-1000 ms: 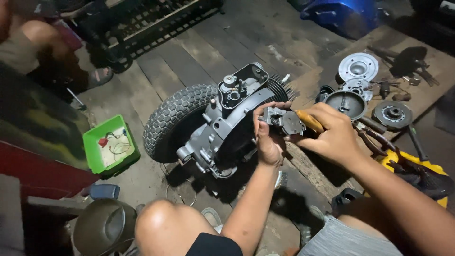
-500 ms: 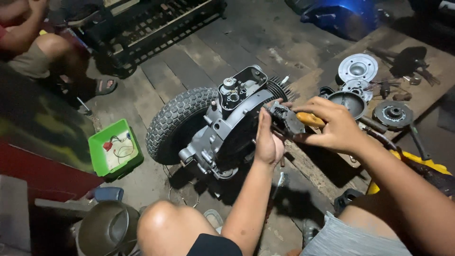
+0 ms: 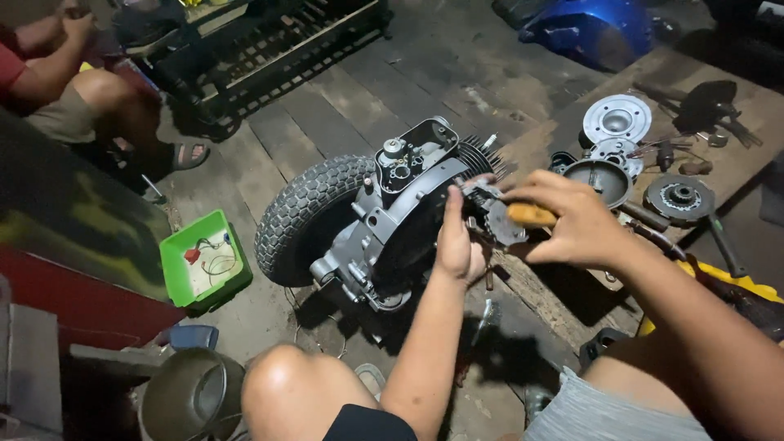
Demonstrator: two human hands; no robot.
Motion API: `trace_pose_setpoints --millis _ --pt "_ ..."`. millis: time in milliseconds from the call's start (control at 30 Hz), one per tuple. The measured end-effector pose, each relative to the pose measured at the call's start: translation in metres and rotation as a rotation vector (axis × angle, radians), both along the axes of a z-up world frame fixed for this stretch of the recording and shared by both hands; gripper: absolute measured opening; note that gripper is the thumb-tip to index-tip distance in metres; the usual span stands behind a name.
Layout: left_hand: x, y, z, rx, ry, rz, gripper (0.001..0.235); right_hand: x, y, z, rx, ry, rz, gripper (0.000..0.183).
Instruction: A person is meticulously cleaning a disassembled engine component using a brush and a small scraping tool while sitting on a workshop floor.
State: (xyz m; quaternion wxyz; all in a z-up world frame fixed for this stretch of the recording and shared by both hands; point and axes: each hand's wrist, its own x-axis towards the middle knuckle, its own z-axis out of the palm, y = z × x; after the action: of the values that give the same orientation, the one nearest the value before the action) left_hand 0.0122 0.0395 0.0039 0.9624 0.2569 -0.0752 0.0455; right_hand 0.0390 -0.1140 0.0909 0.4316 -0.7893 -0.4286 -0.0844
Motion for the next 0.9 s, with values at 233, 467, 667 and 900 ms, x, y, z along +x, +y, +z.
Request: trace_pose_setpoints --millis 233,467,667,900 --pt "0.007 0.014 0.001 0.283 0.353 -0.162 0.092 0.011 -0.015 -0.008 -0.121 -0.059 -0.041 0.069" --pt "0.006 -0.004 0.003 -0.050 0.602 0.016 0.097 0.000 -0.013 0.001 0.056 0.056 -0.177 0.044" --pt "0.001 -0.002 0.025 -0.026 0.725 0.062 0.111 0.000 -0.022 -0.015 0.522 -0.332 -0.163 0.045" --pt "-0.006 -0.010 0.027 0.069 0.601 0.092 0.110 -0.008 -0.014 0.001 0.090 -0.166 -0.078 0.017"
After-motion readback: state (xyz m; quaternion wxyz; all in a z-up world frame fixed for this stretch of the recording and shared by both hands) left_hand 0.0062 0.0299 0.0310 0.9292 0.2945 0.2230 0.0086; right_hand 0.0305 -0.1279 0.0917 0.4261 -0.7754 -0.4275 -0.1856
